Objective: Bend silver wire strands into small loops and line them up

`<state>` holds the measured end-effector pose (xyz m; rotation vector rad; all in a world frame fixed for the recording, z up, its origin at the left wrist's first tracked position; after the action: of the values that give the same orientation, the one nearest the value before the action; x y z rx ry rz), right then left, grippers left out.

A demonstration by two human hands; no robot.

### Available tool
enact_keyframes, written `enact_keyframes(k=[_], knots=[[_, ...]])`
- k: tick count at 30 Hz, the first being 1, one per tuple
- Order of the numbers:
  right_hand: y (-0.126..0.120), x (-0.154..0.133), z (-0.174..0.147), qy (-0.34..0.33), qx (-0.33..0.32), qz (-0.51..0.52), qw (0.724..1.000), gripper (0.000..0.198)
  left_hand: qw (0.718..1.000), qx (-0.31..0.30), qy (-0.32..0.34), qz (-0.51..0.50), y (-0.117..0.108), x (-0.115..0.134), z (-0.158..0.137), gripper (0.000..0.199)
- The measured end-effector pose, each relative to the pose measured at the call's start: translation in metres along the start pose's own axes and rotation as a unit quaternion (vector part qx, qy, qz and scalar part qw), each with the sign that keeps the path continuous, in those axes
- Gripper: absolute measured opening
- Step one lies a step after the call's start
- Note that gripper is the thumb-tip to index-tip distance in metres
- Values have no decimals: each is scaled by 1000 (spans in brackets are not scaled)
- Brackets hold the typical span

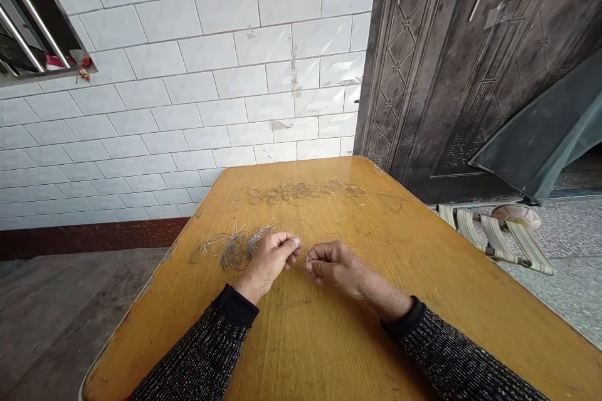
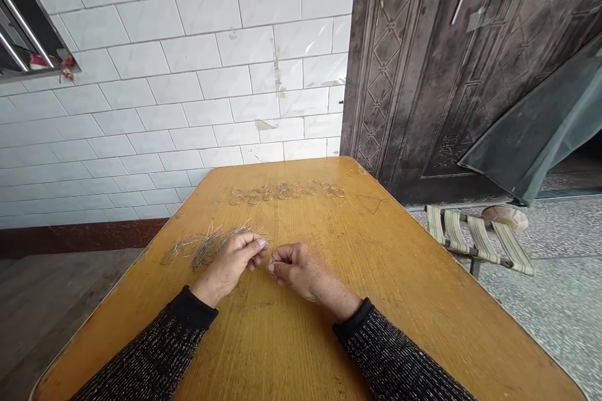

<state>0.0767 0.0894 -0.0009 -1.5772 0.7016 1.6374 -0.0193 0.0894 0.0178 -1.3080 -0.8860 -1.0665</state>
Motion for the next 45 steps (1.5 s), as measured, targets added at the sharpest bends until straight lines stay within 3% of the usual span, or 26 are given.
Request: enact_keyframes(k=[14,28,33,36,41,45], knots=[[5,-6,-1,-7,-20,36,999,16,996,-84,13,8,14,6,-5,29],[5,-4,-1,-8,-6,34,999,17,990,-52,-79,-106,9,-18,0,22],[-10,-3,3,-7,51,58,997,22,987,-45,-72,-134,1,-16,0,31],[-14,-4,3,-6,69,80,994,23,985,-61,-66,-150,3,-15,0,24],[-11,-8,1,-2,58,99,993,24,990,-36,-30,-131,-1,-13,4,19],[-10,-9,1,1,55,136,989,27,981,-31,-53,-182,-1,-18,4,24]])
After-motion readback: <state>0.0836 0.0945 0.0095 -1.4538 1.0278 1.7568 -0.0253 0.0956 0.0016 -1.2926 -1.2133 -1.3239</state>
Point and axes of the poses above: each hand's wrist, its own z-axis towards the middle knuckle, its own y-axis out of the palm, x = y × z, the point moved 9 cm from there along z, towards the middle knuckle, and after that the axes turned 5 degrees about z, right-handed, at the moved point
